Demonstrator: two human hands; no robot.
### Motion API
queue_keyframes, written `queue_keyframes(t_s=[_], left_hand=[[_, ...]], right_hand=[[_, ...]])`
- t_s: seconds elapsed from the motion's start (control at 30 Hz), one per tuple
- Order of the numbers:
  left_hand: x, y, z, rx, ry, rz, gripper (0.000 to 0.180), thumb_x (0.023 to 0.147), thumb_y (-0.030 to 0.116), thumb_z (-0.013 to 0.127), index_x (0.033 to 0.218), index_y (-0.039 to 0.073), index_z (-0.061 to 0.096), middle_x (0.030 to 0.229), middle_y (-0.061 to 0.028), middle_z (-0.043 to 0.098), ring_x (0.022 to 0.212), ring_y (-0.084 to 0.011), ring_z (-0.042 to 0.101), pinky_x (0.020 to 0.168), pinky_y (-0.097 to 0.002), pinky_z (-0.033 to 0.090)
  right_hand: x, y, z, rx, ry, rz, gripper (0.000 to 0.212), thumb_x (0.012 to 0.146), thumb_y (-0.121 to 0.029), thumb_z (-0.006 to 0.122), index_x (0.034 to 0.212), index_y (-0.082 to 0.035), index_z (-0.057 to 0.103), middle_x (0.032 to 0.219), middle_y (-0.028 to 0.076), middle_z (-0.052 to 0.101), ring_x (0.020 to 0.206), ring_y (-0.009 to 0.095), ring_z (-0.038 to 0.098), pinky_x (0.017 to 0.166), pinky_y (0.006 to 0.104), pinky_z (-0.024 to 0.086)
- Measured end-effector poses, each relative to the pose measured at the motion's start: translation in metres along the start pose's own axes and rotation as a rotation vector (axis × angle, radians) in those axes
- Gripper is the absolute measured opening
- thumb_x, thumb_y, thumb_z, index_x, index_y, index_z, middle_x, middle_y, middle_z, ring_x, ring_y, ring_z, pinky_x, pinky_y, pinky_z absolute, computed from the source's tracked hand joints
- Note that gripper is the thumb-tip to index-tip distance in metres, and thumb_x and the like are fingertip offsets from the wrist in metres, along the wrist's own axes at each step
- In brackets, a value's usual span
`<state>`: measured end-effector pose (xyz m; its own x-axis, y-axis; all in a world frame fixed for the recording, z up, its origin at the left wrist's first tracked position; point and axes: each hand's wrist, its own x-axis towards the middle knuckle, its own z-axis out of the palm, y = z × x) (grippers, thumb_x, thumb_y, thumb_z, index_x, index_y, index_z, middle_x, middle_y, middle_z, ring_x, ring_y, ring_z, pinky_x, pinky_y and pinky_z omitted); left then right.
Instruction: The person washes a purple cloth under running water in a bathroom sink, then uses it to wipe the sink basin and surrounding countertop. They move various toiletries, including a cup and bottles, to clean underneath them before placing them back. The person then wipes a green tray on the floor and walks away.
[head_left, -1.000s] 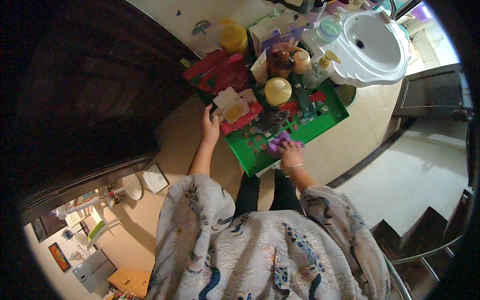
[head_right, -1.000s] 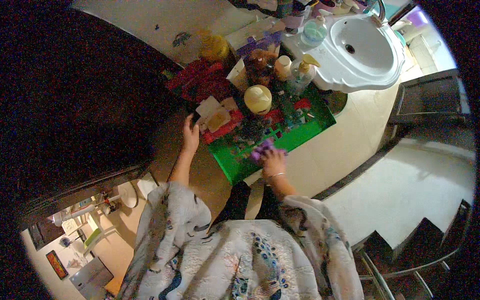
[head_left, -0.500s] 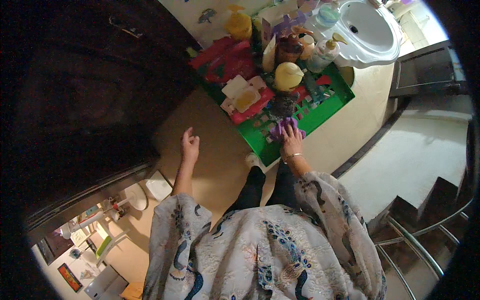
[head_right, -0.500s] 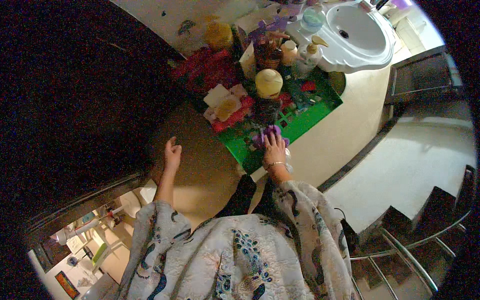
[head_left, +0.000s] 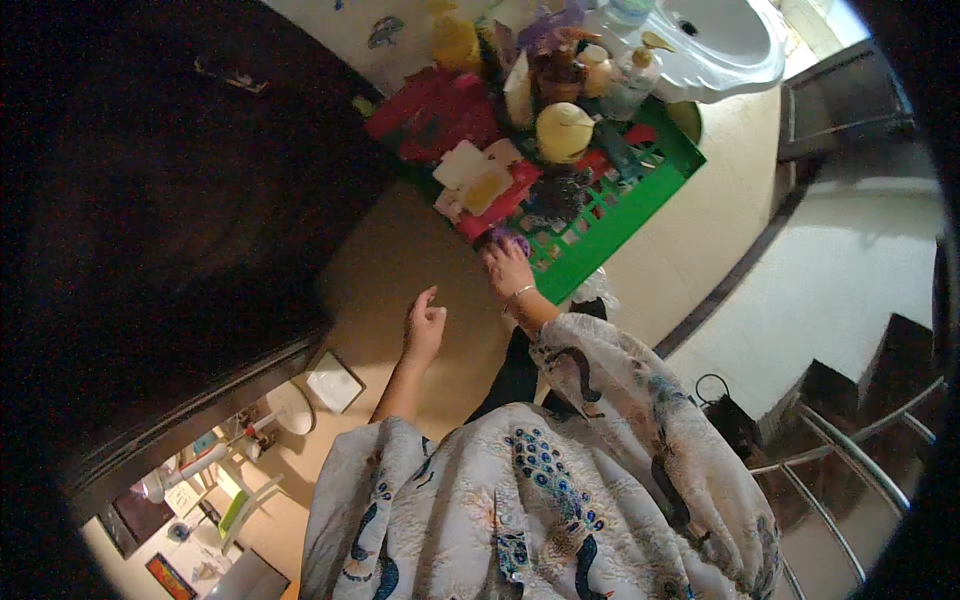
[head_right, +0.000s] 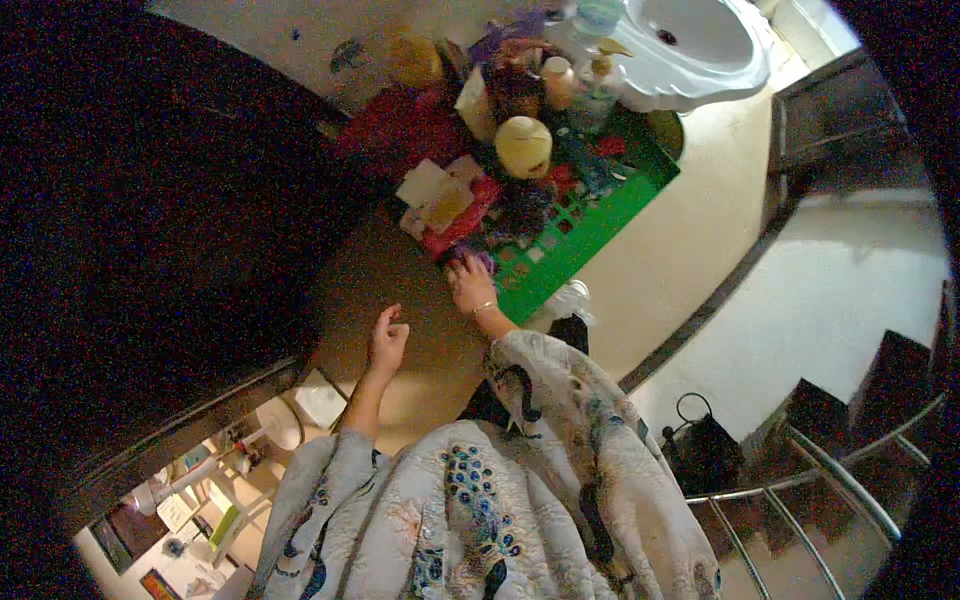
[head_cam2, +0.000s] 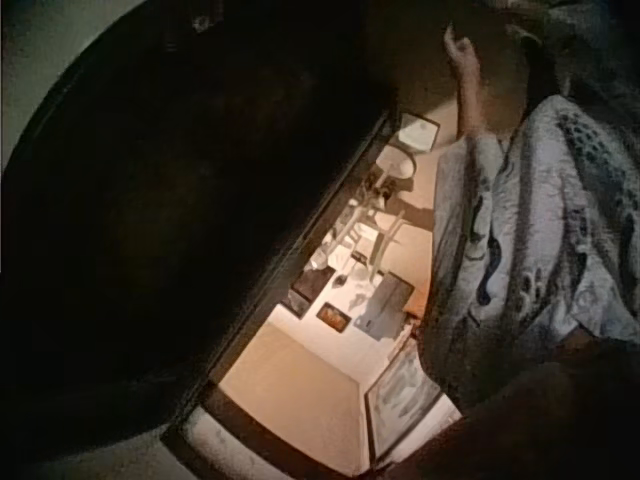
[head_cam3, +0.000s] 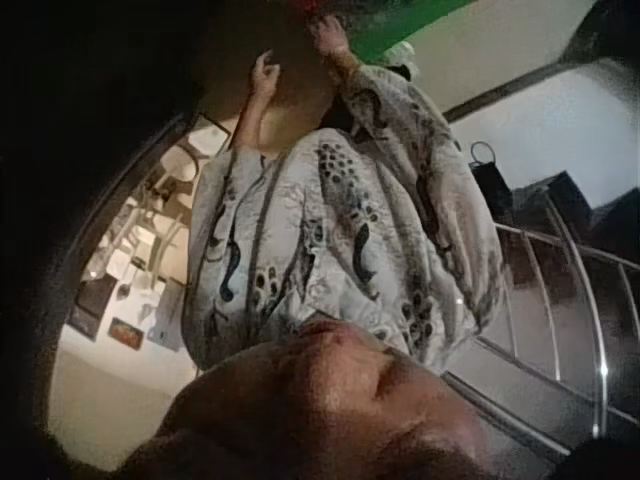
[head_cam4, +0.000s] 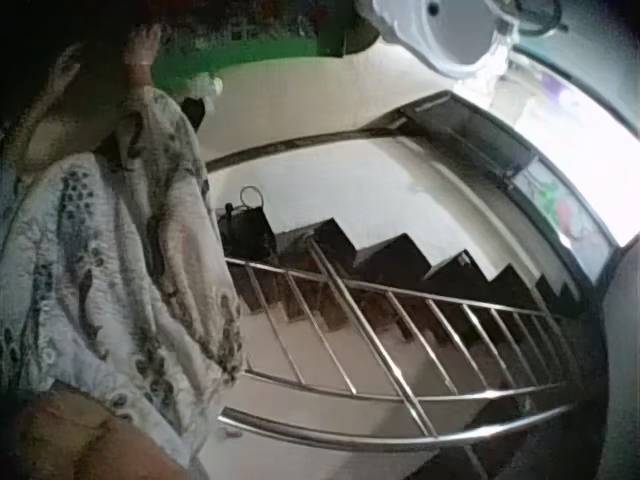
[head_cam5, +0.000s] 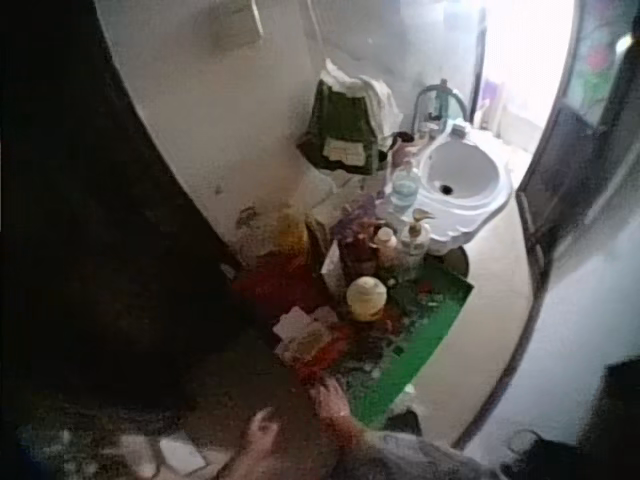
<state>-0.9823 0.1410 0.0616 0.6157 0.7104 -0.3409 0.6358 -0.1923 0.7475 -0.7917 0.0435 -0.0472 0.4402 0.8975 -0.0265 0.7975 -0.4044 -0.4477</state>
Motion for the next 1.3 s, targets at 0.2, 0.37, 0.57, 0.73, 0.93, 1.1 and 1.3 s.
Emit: queue_keyframes(t_s=[0.2, 0.37, 0.57, 0.73, 0.93, 1.1, 1.3], left_hand=[[0.011, 0.007, 0.025, -0.07, -0.073, -0.031, 0.044, 0.082, 0.01, 0.058, 0.125, 0.005, 0.049, 0.116, -0.017, 0.059, 0.083, -0.0169, 0.062, 0.077, -0.0311, 0.048], [0.026, 0.005, 0.054, -0.056, -0.073, 0.068, 0.042, 0.082, 0.01, 0.059, 0.124, 0.004, 0.05, 0.112, -0.0163, 0.06, 0.078, -0.0148, 0.062, 0.074, -0.0303, 0.049], [0.027, 0.05, 0.058, -0.118, -0.071, 0.051, 0.042, 0.082, 0.009, 0.059, 0.123, 0.005, 0.051, 0.112, -0.0136, 0.06, 0.074, -0.0131, 0.06, 0.07, -0.03, 0.049], [0.017, 0.017, 0.066, -0.173, -0.06, 0.021, 0.041, 0.083, 0.008, 0.059, 0.123, 0.005, 0.051, 0.111, -0.0114, 0.059, 0.076, -0.0135, 0.06, 0.071, -0.029, 0.049], [0.025, 0.058, 0.086, -0.137, -0.129, -0.018, 0.042, 0.083, 0.008, 0.059, 0.123, 0.005, 0.05, 0.108, -0.0112, 0.059, 0.08, -0.0135, 0.061, 0.072, -0.0287, 0.049], [0.048, 0.091, 0.105, -0.252, -0.182, 0.116, 0.04, 0.083, 0.007, 0.058, 0.122, 0.004, 0.051, 0.104, -0.0097, 0.057, 0.074, -0.0123, 0.057, 0.069, -0.0282, 0.047], [0.042, 0.081, 0.117, -0.201, -0.183, 0.106, 0.036, 0.082, 0.006, 0.058, 0.117, 0.001, 0.052, 0.097, -0.0058, 0.053, 0.09, -0.0142, 0.054, 0.076, -0.0278, 0.046]], right_hand=[[-0.08, 0.008, -0.042, -0.064, -0.244, 0.116, 0.031, 0.087, -0.025, 0.045, 0.114, -0.017, 0.058, 0.12, 0.003, 0.05, 0.122, 0.03, 0.035, 0.098, 0.0474, 0.029], [-0.104, 0.035, -0.093, -0.208, -0.276, -0.105, 0.028, 0.081, -0.023, 0.049, 0.106, -0.018, 0.061, 0.107, 0.004, 0.055, 0.115, 0.028, 0.041, 0.098, 0.0505, 0.028], [-0.045, 0.221, -0.14, -0.316, 0.205, 0.159, 0.015, 0.076, -0.018, 0.056, 0.083, -0.007, 0.061, 0.088, 0.018, 0.058, 0.09, 0.037, 0.051, 0.08, 0.0478, 0.038], [-0.045, 0.199, -0.15, -0.088, 0.199, 0.114, 0.018, 0.081, -0.013, 0.05, 0.095, -0.004, 0.055, 0.098, 0.019, 0.056, 0.09, 0.037, 0.053, 0.078, 0.0465, 0.043], [-0.092, 0.048, -0.114, 0.175, -0.527, -0.061, 0.03, 0.082, -0.019, 0.049, 0.11, -0.01, 0.054, 0.092, 0.016, 0.062, 0.082, 0.036, 0.061, 0.069, 0.0479, 0.048], [-0.103, 0.057, -0.177, 1.241, -0.334, 0.42, 0.034, 0.087, -0.006, 0.045, 0.12, -0.005, 0.052, 0.104, 0.007, 0.062, 0.094, 0.017, 0.058, 0.084, 0.0311, 0.048], [-0.054, 0.198, -0.196, 0.758, 0.272, 0.499, 0.032, 0.083, 0.002, 0.048, 0.113, -0.007, 0.056, 0.093, 0.011, 0.062, 0.084, 0.023, 0.062, 0.075, 0.0355, 0.051]])
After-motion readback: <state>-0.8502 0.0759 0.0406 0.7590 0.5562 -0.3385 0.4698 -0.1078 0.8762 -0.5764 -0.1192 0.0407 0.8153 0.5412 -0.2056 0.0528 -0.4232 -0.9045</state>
